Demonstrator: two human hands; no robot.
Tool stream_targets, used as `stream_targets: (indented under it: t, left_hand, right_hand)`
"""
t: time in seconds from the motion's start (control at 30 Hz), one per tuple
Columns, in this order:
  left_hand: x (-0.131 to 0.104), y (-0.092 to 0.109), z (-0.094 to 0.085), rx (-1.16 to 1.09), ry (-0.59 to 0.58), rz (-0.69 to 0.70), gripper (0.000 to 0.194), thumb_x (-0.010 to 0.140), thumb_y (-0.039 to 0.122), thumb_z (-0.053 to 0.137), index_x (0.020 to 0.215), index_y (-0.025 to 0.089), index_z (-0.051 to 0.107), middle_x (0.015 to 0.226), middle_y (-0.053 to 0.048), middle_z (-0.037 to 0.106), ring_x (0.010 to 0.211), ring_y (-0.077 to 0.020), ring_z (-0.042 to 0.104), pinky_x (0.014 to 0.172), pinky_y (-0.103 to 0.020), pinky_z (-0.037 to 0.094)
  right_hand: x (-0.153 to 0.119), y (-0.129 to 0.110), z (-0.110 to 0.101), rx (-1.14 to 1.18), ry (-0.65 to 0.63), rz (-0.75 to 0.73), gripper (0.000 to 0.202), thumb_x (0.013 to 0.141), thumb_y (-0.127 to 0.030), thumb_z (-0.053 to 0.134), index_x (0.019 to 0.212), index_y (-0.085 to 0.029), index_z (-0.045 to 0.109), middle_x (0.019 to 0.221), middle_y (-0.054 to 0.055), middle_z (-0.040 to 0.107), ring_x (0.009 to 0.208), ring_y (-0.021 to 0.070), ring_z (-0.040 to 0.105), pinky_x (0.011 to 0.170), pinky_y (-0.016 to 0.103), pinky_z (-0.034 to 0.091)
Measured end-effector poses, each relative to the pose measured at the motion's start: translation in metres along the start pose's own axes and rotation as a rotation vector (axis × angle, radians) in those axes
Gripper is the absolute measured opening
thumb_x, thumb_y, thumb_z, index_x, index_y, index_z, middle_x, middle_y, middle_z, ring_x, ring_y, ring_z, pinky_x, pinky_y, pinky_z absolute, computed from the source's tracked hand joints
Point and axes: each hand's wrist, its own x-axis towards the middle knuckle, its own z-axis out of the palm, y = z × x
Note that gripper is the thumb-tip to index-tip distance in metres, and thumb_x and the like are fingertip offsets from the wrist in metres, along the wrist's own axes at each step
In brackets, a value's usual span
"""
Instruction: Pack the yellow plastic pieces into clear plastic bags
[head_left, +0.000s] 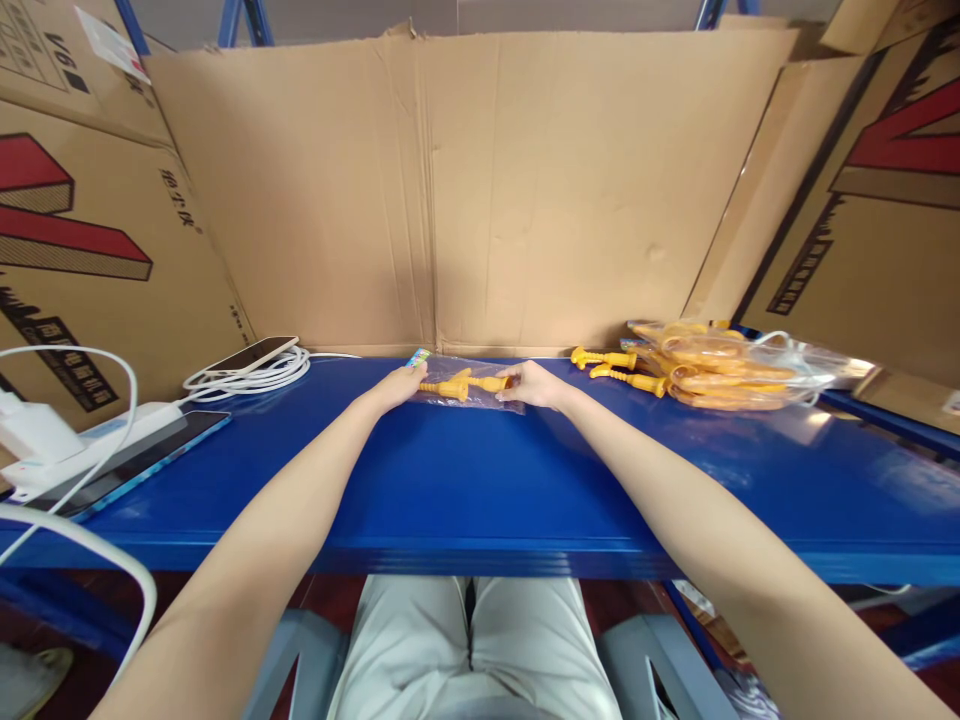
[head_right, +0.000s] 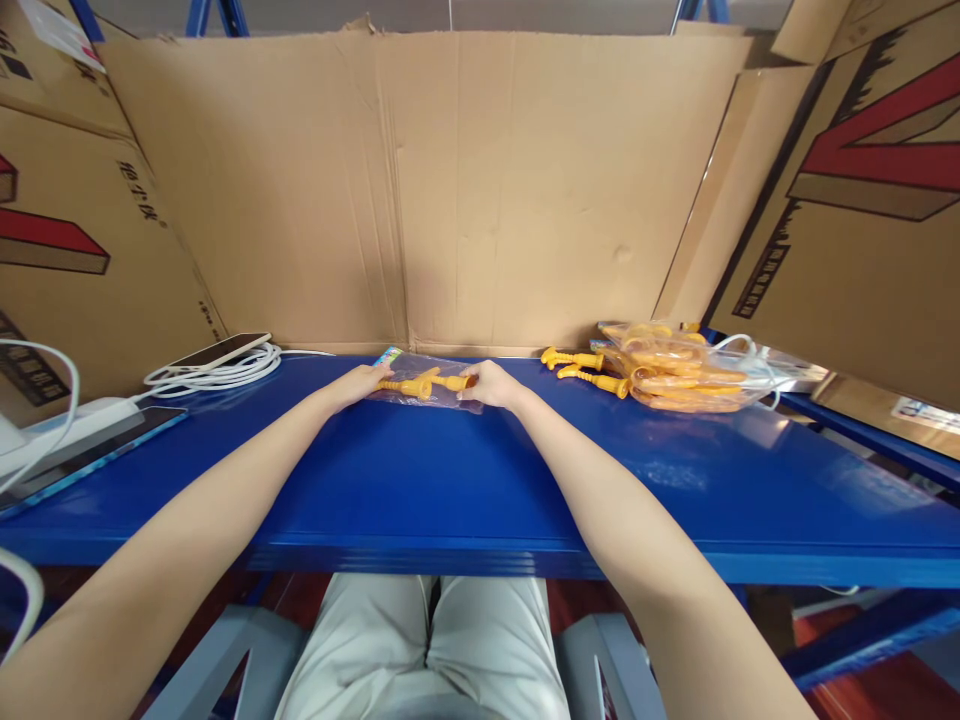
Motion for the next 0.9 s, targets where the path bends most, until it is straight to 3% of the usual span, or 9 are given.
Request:
stream_targets:
  t: [0.13,0.27,0.4,0.63,0.9]
  left_hand:
    - [-0.002,0.004,-0.001,-0.212,-0.072,-0.003,0.066,0.088,0.057,0.025,0.11,0.011,0.068,0.116,-0.009,0.065,0.107,-0.0229,0.06,0.089,-0.025,0.044]
    - [-0.007,0.011,-0.001,-0.214,-0.063,0.013,0.065,0.087,0.06,0.028,0.104,0.014,0.071,0.108,-0.006,0.069,0.1,-0.0228,0.063,0.085,-0.024,0.045]
    - [-0.006,0.012,0.0,-0.192,-0.063,0.047,0.073,0.086,0.065,0.021,0.102,0.016,0.072,0.098,-0.005,0.072,0.094,-0.0234,0.065,0.082,-0.026,0.046]
    - [0.001,0.007,0.005,-0.15,0.007,0.079,0.068,0.09,0.057,0.02,0.117,0.013,0.063,0.126,-0.008,0.059,0.119,-0.0217,0.052,0.099,-0.026,0.037]
    - [-0.001,0.004,0.009,-0.178,-0.032,0.105,0.068,0.09,0.056,0.018,0.117,0.012,0.063,0.127,-0.01,0.057,0.122,-0.0244,0.049,0.1,-0.029,0.036]
  right_hand:
    - [0.0,-0.001,0.001,-0.16,0.071,-0.061,0.029,0.064,-0.026,0.071,0.09,-0.013,0.072,0.063,-0.002,0.061,0.059,0.0119,0.055,0.057,0.022,0.042]
    - [0.0,0.001,0.005,-0.064,-0.007,-0.105,0.042,0.067,-0.028,0.07,0.105,-0.01,0.069,0.068,0.0,0.064,0.059,0.0115,0.055,0.058,0.023,0.043]
    - [0.0,0.0,0.008,-0.04,-0.006,-0.09,0.045,0.067,-0.026,0.07,0.109,-0.01,0.067,0.076,0.002,0.067,0.065,0.0131,0.058,0.063,0.023,0.045]
    - [-0.002,-0.009,0.013,-0.159,0.098,-0.05,0.043,0.071,-0.024,0.069,0.111,-0.009,0.066,0.084,0.007,0.069,0.076,0.0175,0.062,0.07,0.025,0.047]
    - [0.005,0.0,0.018,-0.103,0.039,-0.178,0.032,0.072,-0.021,0.069,0.103,-0.012,0.069,0.09,0.008,0.07,0.079,0.0185,0.065,0.072,0.028,0.05]
